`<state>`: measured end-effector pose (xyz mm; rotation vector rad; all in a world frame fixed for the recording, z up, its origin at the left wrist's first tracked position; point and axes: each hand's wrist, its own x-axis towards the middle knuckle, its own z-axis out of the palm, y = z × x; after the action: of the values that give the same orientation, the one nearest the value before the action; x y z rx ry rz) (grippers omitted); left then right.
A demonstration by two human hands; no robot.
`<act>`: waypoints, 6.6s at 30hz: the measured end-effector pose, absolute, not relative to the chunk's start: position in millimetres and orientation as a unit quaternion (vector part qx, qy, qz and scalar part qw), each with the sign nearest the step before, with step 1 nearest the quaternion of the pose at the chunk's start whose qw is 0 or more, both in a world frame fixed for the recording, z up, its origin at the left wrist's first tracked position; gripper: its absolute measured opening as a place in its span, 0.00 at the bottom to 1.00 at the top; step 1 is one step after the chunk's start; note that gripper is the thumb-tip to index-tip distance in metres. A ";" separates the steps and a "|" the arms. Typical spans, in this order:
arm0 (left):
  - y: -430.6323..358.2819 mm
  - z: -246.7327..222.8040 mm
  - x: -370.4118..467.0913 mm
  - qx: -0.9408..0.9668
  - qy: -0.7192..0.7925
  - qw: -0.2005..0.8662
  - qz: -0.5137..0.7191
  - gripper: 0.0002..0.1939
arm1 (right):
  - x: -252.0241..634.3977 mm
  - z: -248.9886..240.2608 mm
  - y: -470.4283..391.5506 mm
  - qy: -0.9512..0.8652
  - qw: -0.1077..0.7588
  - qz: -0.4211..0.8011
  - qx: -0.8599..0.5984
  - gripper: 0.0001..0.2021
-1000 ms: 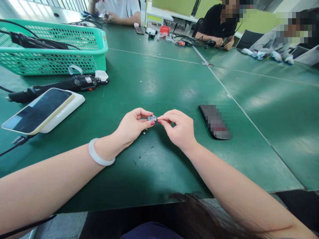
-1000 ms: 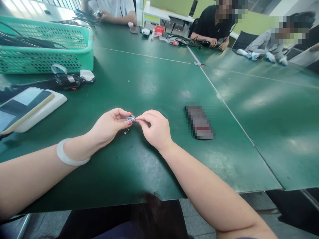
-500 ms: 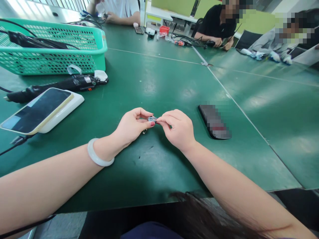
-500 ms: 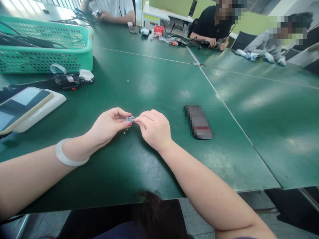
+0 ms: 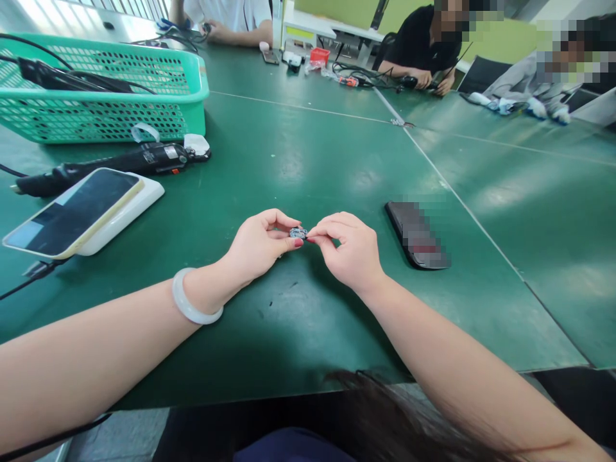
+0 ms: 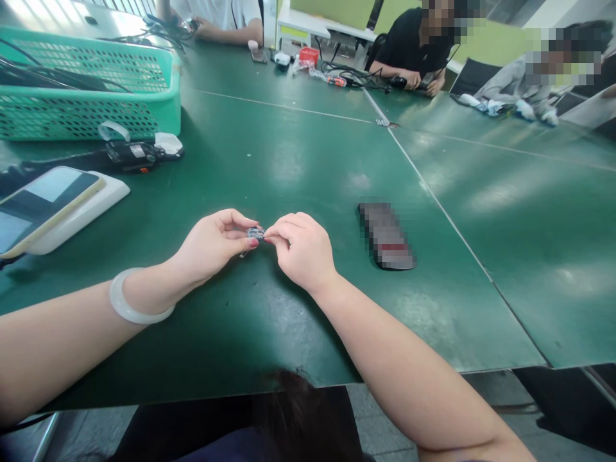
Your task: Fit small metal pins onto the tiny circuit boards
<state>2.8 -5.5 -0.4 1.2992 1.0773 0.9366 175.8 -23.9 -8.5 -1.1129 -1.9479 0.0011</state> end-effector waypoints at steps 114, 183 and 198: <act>-2.6 -5.7 4.4 0.493 0.395 0.655 0.416 0.16 | 170.1 -5.2 -26.3 -0.632 0.458 0.277 -0.560 0.03; -6.3 -2.6 6.3 0.610 0.426 0.505 0.437 0.11 | 163.5 4.0 -37.1 -0.653 0.447 0.224 -0.569 0.06; 12.6 -6.2 1.8 0.505 0.438 0.563 0.486 0.10 | 149.0 -20.1 -21.7 -0.829 0.213 0.112 -0.505 0.06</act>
<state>1.8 12.6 -6.2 1.1901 1.0308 1.1443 149.0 -21.7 -20.1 -1.4023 -2.3016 0.3120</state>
